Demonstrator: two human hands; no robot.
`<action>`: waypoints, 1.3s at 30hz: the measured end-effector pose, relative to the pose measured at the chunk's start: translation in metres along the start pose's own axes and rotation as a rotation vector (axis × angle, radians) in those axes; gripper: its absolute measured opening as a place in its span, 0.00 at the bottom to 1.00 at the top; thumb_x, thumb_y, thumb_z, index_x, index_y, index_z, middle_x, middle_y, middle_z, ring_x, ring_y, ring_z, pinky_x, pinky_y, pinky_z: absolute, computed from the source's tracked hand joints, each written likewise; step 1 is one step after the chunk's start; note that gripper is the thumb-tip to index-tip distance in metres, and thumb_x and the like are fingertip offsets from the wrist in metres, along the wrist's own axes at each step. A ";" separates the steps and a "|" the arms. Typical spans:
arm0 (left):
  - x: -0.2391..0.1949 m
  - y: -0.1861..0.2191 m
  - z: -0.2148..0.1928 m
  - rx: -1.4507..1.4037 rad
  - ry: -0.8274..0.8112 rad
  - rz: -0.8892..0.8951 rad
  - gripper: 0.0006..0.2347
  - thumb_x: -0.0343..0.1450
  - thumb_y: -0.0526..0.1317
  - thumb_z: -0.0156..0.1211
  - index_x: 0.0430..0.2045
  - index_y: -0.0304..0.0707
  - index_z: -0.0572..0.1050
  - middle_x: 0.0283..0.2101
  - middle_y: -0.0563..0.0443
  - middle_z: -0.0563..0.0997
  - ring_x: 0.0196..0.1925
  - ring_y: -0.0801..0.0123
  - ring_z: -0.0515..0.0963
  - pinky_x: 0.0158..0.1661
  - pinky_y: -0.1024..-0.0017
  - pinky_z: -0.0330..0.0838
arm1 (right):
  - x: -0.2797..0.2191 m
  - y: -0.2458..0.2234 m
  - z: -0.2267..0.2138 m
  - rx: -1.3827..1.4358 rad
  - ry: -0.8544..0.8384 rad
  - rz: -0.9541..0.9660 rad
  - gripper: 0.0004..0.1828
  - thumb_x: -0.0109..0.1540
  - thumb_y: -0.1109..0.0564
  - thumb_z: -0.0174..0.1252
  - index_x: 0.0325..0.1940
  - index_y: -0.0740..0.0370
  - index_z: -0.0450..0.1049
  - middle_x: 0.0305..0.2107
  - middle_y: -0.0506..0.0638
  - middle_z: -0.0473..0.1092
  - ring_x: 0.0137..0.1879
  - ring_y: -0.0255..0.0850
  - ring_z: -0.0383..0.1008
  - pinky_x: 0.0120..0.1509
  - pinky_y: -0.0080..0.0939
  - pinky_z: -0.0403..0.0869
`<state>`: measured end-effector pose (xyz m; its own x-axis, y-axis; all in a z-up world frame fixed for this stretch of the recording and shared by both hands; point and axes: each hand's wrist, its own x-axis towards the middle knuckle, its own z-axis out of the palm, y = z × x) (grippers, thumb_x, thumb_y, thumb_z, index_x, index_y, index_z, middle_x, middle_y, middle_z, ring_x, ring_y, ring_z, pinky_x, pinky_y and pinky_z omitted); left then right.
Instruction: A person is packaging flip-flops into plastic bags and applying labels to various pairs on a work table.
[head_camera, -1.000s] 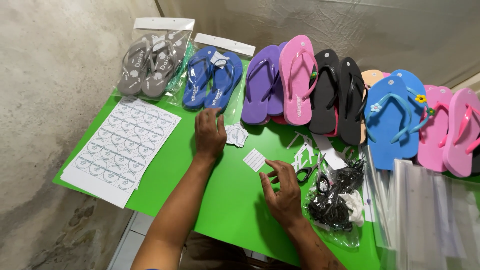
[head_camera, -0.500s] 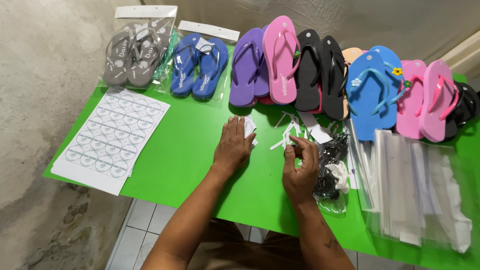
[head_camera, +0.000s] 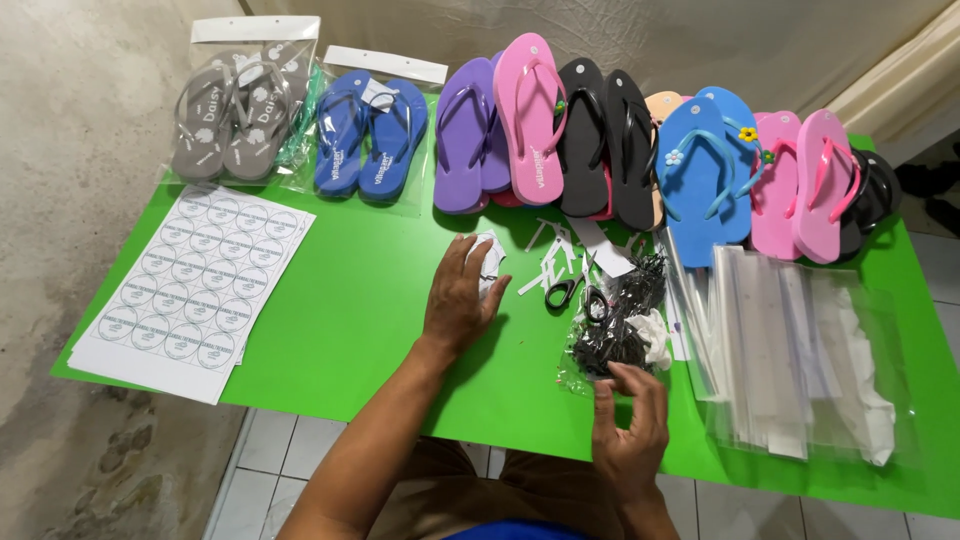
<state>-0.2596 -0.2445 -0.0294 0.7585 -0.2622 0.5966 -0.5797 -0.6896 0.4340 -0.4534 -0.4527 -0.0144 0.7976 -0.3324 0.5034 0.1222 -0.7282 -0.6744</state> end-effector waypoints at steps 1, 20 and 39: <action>-0.001 0.000 -0.004 -0.004 -0.006 0.001 0.24 0.73 0.45 0.64 0.61 0.34 0.66 0.63 0.35 0.70 0.70 0.43 0.66 0.69 0.52 0.62 | 0.003 -0.005 -0.002 -0.004 0.001 0.006 0.16 0.69 0.51 0.51 0.55 0.63 0.72 0.50 0.59 0.72 0.49 0.45 0.75 0.53 0.42 0.79; -0.005 -0.006 -0.003 0.032 -0.173 -0.193 0.22 0.70 0.49 0.67 0.55 0.40 0.73 0.60 0.36 0.73 0.64 0.48 0.70 0.63 0.50 0.64 | -0.004 -0.001 -0.002 0.016 0.016 -0.465 0.04 0.64 0.61 0.59 0.37 0.65 0.76 0.29 0.53 0.76 0.35 0.42 0.75 0.38 0.36 0.75; -0.009 -0.002 0.003 0.086 -0.406 -0.132 0.30 0.74 0.55 0.54 0.66 0.35 0.62 0.70 0.33 0.64 0.74 0.43 0.58 0.71 0.49 0.48 | -0.011 0.005 0.005 -0.031 0.017 -0.453 0.03 0.62 0.61 0.61 0.35 0.64 0.76 0.29 0.53 0.77 0.34 0.40 0.77 0.37 0.34 0.78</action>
<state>-0.2644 -0.2430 -0.0378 0.8900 -0.4001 0.2188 -0.4560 -0.7840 0.4212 -0.4591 -0.4498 -0.0259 0.6579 0.0141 0.7530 0.4387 -0.8198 -0.3680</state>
